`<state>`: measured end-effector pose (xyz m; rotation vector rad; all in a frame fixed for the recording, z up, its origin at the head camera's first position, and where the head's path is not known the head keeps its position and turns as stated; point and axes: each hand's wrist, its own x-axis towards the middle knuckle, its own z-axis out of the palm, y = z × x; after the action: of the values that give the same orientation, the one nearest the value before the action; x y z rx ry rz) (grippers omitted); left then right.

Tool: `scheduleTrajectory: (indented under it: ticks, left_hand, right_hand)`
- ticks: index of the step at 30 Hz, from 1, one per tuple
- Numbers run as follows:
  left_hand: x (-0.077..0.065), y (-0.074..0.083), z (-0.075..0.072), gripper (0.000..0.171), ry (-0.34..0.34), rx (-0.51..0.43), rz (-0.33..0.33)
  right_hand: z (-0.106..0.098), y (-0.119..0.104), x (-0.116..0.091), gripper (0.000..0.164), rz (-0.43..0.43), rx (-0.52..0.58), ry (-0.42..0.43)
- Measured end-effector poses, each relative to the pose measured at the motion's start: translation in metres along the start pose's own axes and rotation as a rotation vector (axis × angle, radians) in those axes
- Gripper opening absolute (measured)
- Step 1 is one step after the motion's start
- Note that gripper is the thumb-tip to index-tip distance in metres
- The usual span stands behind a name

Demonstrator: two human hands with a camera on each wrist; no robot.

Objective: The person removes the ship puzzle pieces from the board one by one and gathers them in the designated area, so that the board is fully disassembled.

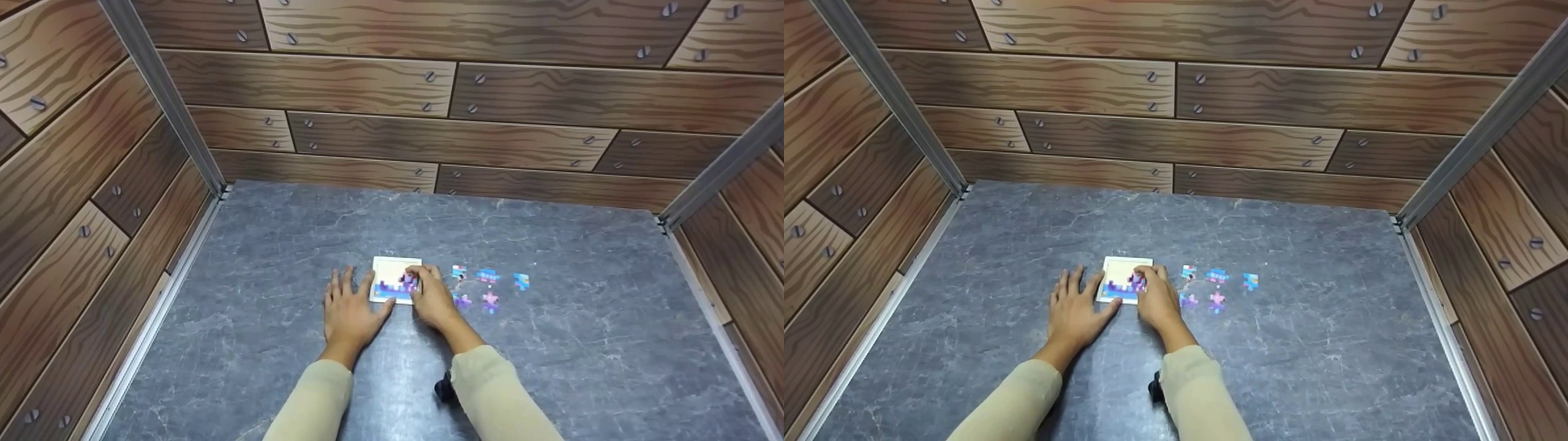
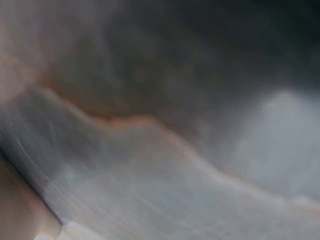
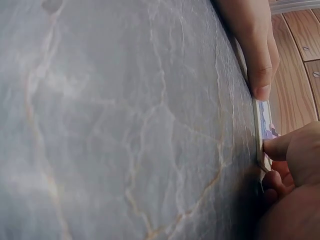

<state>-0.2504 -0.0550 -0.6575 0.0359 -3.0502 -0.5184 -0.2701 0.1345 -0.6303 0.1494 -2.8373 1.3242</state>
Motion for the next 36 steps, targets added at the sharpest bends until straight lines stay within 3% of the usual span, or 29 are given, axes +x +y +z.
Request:
scheduleTrajectory:
  ticks: [6, 25, 36]
  left_hand:
    - [0.0001, 0.0007, -0.0001, 0.085, 0.001, -0.001, 0.002]
    - [-0.0011, 0.0009, -0.0003, 0.086, -0.013, 0.014, -0.007]
    - [-0.0005, 0.0008, -0.0004, 0.086, -0.015, 0.006, -0.003]
  right_hand:
    - [0.0024, 0.0015, 0.0022, 0.041, 0.013, 0.07, 0.05]
    - [0.0031, 0.0005, 0.0038, 0.035, 0.031, 0.1, 0.134]
    - [0.0023, -0.0004, 0.0033, 0.034, 0.113, 0.137, 0.158]
